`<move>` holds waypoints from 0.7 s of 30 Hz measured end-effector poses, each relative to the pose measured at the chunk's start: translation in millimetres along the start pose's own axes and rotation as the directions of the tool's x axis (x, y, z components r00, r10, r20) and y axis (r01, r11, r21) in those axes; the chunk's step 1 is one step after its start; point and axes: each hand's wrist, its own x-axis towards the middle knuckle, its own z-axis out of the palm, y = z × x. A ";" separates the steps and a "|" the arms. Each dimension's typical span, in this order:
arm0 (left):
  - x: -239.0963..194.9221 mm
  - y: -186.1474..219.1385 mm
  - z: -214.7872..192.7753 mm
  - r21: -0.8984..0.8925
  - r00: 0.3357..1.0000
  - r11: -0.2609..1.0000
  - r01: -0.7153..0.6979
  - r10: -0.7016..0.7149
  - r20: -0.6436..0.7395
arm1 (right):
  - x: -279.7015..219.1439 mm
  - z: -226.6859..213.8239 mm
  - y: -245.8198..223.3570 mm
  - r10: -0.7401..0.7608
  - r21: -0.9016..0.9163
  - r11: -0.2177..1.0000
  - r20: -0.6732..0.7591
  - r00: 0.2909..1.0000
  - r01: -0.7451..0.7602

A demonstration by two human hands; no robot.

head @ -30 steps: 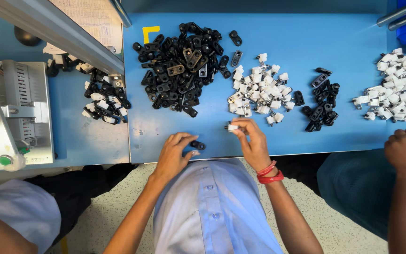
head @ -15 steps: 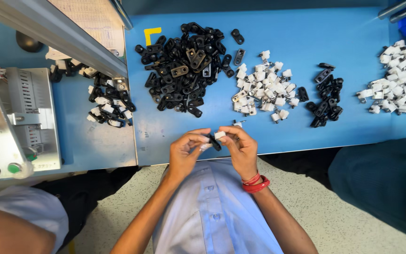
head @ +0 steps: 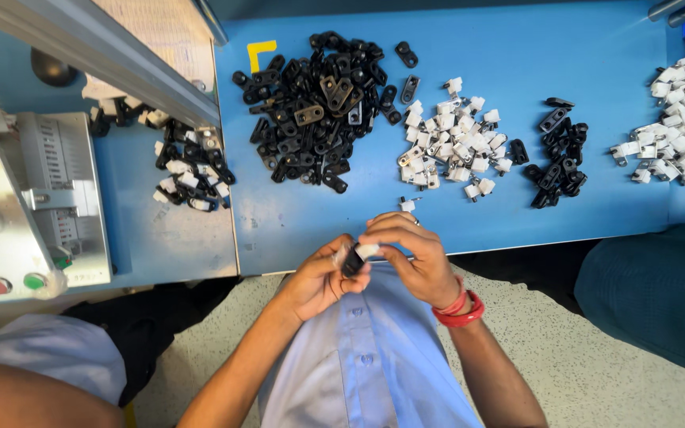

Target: The person repeatedly picks a black plastic housing and a white plastic connector from piles on a blue workbench, aligns them, and presses them together by hand. The assembled units are placed into a growing pile to the left. The process is continuous and repetitive throughout the clip.

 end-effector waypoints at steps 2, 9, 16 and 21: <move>-0.1 1.5 6.2 -0.086 0.992 0.991 0.106 -0.099 0.083 | -0.7 -8.5 -5.7 -0.087 0.105 0.991 0.050 0.995 0.081; 2.5 29.1 41.8 0.430 1.000 0.903 -0.011 0.004 0.016 | 1.1 -27.8 -27.6 -0.115 -0.129 0.982 0.155 0.981 0.135; 11.5 8.9 60.5 0.953 0.761 -0.017 -0.302 0.598 0.252 | 5.1 -2.9 -22.9 0.021 -0.346 0.936 -0.133 0.991 -0.067; 11.3 8.7 72.5 0.861 0.755 0.264 -0.435 0.628 0.189 | -7.5 12.4 -2.8 0.229 0.228 0.955 -0.171 0.958 -0.188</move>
